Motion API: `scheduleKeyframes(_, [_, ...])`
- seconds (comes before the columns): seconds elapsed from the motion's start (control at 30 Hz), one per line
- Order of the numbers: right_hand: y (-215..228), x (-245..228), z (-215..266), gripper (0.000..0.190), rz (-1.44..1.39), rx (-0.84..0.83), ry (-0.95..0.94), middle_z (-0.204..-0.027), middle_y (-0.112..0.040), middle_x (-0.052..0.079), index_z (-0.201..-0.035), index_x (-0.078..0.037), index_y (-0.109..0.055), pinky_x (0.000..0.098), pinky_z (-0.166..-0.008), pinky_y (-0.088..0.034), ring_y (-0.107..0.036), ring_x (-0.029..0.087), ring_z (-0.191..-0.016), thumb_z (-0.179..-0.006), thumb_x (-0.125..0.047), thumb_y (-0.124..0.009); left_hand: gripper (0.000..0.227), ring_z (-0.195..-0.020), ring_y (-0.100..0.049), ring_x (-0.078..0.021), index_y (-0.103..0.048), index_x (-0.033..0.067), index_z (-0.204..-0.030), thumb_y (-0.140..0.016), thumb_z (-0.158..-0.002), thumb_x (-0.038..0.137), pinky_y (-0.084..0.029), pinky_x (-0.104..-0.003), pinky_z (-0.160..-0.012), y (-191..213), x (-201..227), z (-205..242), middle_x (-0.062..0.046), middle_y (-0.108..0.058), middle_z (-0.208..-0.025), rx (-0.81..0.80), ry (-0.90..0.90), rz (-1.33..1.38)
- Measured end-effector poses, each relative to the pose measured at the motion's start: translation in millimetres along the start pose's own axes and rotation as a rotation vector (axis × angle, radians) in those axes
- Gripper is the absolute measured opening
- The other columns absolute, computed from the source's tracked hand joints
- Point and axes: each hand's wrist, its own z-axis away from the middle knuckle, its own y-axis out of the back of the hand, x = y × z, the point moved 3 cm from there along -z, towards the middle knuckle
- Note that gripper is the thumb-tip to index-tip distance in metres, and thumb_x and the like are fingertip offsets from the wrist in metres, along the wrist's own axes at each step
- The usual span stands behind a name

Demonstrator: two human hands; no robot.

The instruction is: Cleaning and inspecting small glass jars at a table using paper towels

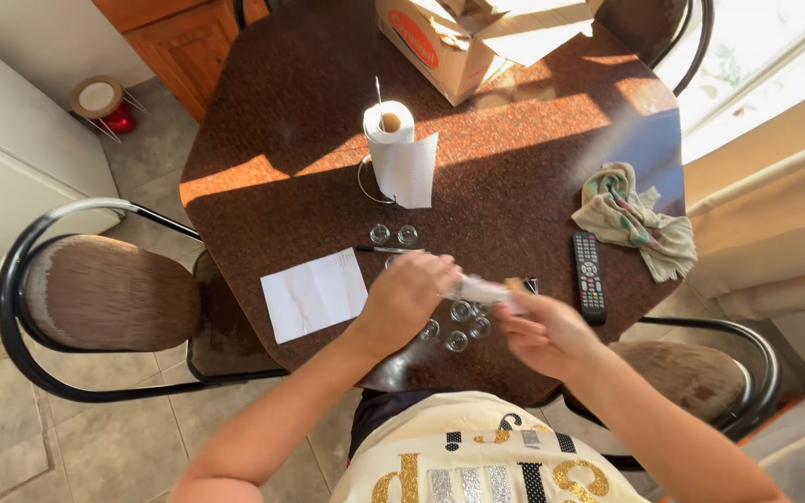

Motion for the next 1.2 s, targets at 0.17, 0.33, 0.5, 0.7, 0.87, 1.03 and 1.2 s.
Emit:
scheduleKeyframes(0.17, [7.9,-8.0,-4.0,0.045,0.353,-0.023,0.448,-0.106,-0.074,0.016,-0.144,-0.011,-0.056,0.0218,-0.063,-0.045,-0.067,0.017,-0.081,-0.102,-0.028,-0.053,0.044,-0.123,-0.065,-0.0296,-0.062,0.0066,-0.116,-0.087,-0.082,0.019,-0.038,-0.044,-0.117,17.4,9.0,-25.8,-0.010,-0.071,-0.129,0.214,0.616,0.768])
scheduleKeyframes(0.33, [-20.0,15.1,-19.3,0.044,0.571,-0.127,0.623,-0.097,-0.069,0.015,-0.137,-0.003,-0.061,0.0290,-0.069,-0.054,-0.064,0.021,-0.081,-0.104,-0.030,-0.051,0.041,-0.134,-0.060,-0.0279,-0.065,0.0117,-0.119,-0.083,-0.086,0.027,-0.029,-0.048,-0.121,0.8,17.7,-27.3,-0.006,-0.069,-0.136,0.195,0.540,0.701])
scheduleKeyframes(0.5, [-5.1,7.9,-15.4,0.041,0.876,0.003,0.730,-0.069,-0.047,0.005,-0.080,-0.003,-0.064,0.0228,-0.056,-0.040,-0.040,0.013,-0.062,-0.111,-0.027,-0.050,0.040,-0.128,-0.064,-0.0317,-0.067,0.0103,-0.120,-0.080,-0.088,0.031,-0.034,-0.052,-0.119,5.9,18.5,-34.6,-0.010,-0.072,-0.131,0.202,0.471,0.609])
scheduleKeyframes(0.7, [50.6,-21.7,-16.9,0.044,0.617,0.272,0.691,-0.046,-0.040,0.009,-0.079,-0.002,-0.064,0.0274,-0.043,-0.026,-0.033,0.016,-0.041,-0.109,-0.032,-0.052,0.036,-0.119,-0.070,-0.0339,-0.071,0.0069,-0.119,-0.083,-0.086,0.019,-0.047,-0.049,-0.111,40.5,4.3,-58.1,-0.010,-0.074,-0.127,0.321,0.451,0.477])
scheduleKeyframes(0.87, [58.4,-21.5,-1.9,0.026,0.384,0.466,0.443,-0.058,-0.044,0.007,-0.086,-0.001,-0.058,0.0330,-0.047,-0.029,-0.037,0.016,-0.048,-0.106,-0.018,-0.056,0.039,-0.121,-0.073,-0.0277,-0.058,0.0140,-0.126,-0.080,-0.095,0.021,-0.048,-0.049,-0.116,72.1,22.5,-79.4,-0.010,-0.070,-0.130,0.217,0.380,0.370])
scheduleKeyframes(1.03, [88.0,-27.6,-4.0,0.025,0.395,0.445,0.456,-0.062,-0.052,0.005,-0.089,-0.003,-0.061,0.0266,-0.044,-0.034,-0.043,0.012,-0.049,-0.104,-0.022,-0.057,0.047,-0.126,-0.062,-0.0275,-0.059,0.0111,-0.132,-0.082,-0.093,0.024,-0.046,-0.045,-0.114,38.3,8.4,-60.4,-0.011,-0.060,-0.136,0.155,0.425,0.360])
scheduleKeyframes(1.2, [119.5,-30.8,1.0,0.023,0.355,0.436,0.580,-0.060,-0.050,0.011,-0.088,-0.002,-0.064,0.0233,-0.046,-0.036,-0.048,0.018,-0.052,-0.103,-0.019,-0.062,0.045,-0.105,-0.065,-0.0337,-0.070,0.0061,-0.112,-0.087,-0.070,0.013,-0.051,-0.046,-0.098,-106.4,-47.2,74.5,-0.011,-0.067,-0.107,0.047,0.746,0.388])
